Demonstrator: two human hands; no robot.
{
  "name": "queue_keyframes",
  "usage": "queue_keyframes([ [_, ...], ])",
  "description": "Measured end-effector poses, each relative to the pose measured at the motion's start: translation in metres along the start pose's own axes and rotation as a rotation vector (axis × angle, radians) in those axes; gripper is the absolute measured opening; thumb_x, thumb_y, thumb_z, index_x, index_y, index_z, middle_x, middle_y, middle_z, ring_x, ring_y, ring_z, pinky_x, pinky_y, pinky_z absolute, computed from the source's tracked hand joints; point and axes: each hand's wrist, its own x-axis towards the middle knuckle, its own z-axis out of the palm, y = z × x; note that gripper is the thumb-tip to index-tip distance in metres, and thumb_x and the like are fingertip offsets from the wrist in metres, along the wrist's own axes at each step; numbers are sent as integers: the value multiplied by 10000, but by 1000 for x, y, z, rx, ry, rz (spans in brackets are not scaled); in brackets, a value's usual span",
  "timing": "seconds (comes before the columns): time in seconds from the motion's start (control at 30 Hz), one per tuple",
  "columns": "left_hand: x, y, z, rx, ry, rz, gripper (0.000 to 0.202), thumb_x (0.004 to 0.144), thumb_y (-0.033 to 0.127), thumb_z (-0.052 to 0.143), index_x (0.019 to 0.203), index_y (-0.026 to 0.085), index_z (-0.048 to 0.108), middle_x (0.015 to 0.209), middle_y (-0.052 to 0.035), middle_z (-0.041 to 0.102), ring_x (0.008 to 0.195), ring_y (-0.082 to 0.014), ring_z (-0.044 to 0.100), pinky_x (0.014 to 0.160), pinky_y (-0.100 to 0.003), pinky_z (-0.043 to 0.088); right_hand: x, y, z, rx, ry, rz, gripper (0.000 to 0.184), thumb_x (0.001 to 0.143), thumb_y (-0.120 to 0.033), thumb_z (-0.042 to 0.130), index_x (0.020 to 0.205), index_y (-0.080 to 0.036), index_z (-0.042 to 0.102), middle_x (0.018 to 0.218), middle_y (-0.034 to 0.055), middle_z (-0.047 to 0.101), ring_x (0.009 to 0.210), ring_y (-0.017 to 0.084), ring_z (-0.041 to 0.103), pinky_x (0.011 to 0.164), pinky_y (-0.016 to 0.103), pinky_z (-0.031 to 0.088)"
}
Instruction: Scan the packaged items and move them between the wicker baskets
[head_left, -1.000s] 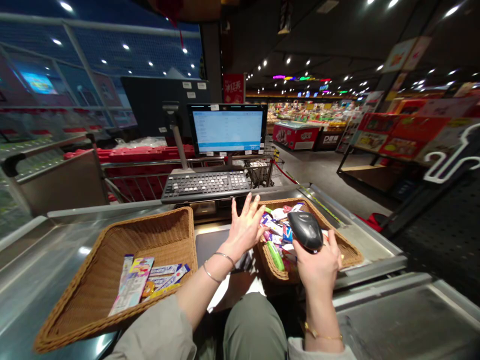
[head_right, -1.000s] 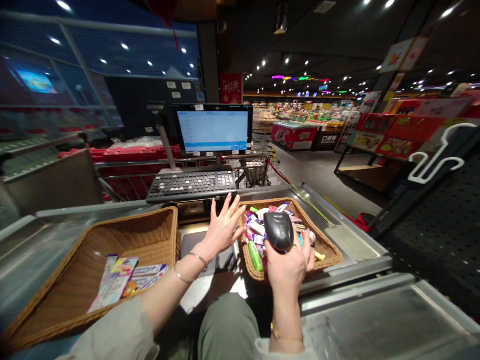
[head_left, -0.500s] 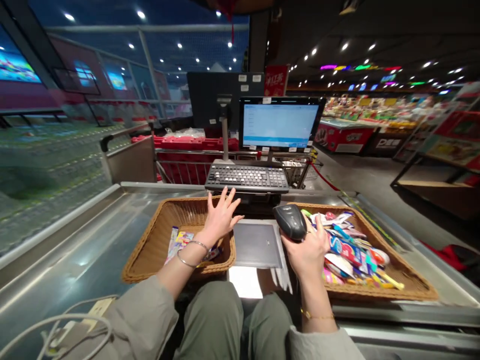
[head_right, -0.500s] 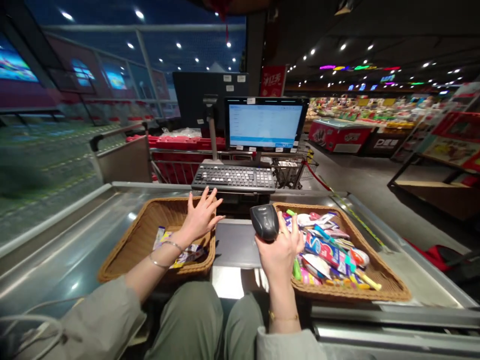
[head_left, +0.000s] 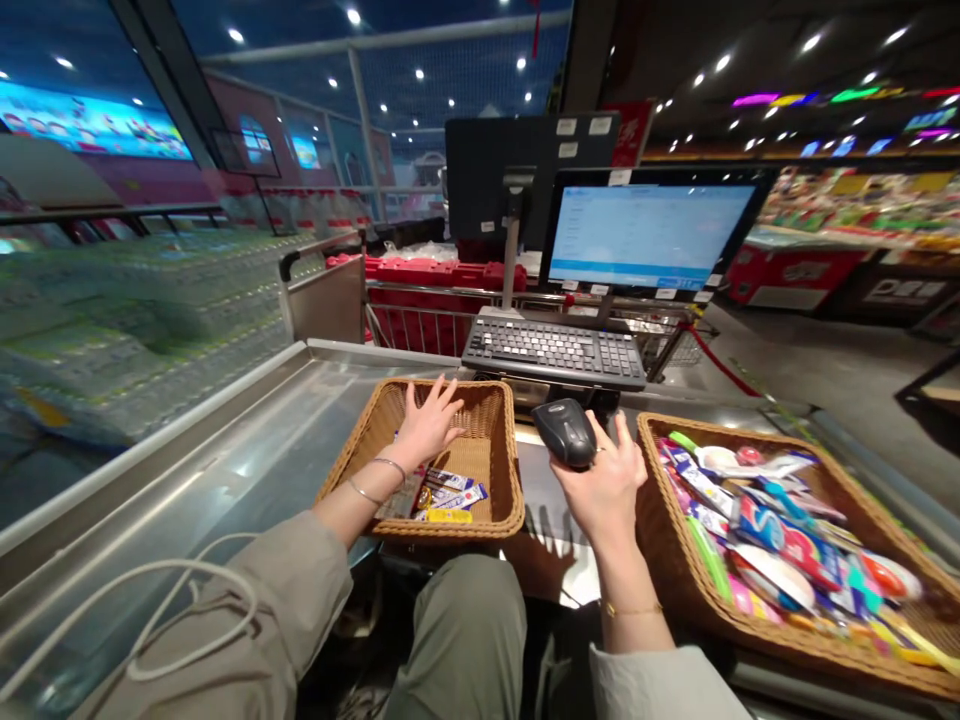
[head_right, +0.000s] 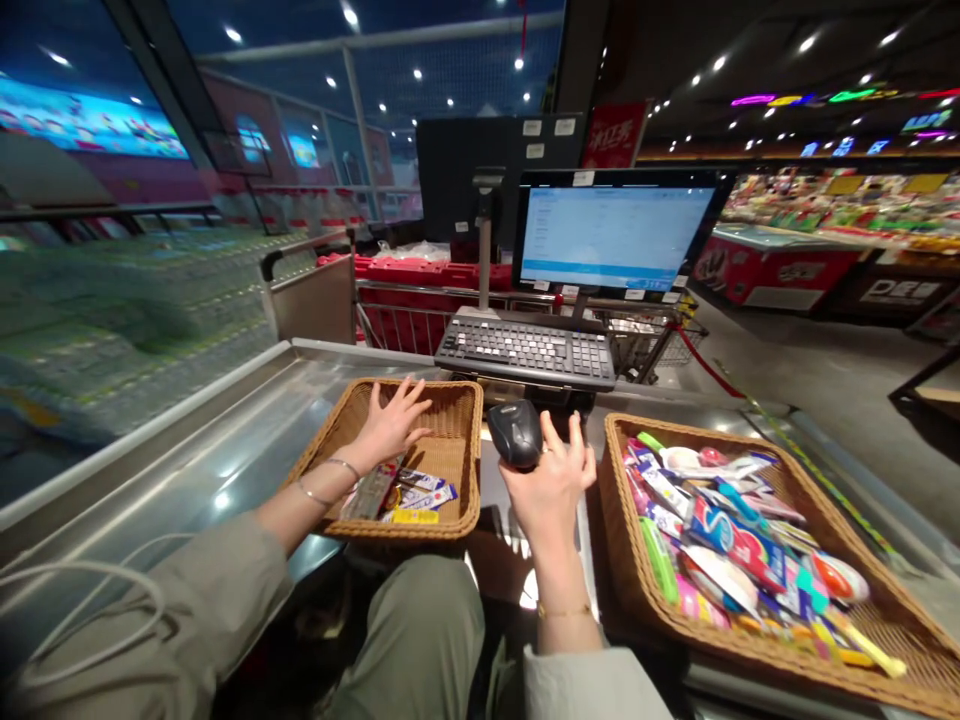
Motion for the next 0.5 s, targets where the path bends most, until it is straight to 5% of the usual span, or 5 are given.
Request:
queue_keyframes([
  [0.23, -6, -34, 19, 29, -192, 41, 473, 853, 302, 671, 1317, 251, 597, 1569, -144, 372, 1483, -363, 257, 1090, -798, 73, -6, -4, 21, 21, -60, -24, 375, 771, -416, 614, 1067, -196, 684, 1323, 112, 639, 1422, 348, 351, 1125, 624, 234],
  [0.5, -18, -63, 48, 70, -368, 273, 490, 786, 111, 659, 1200, 372, 676, 1523, -71, 463, 1456, -333, 332, 1125, -738, 68, -13, 6, 32, 15, -100, 20, 429, 733, -417, 612, 1094, -195, 682, 1303, 117, 651, 1409, 349, 374, 1124, 611, 262],
])
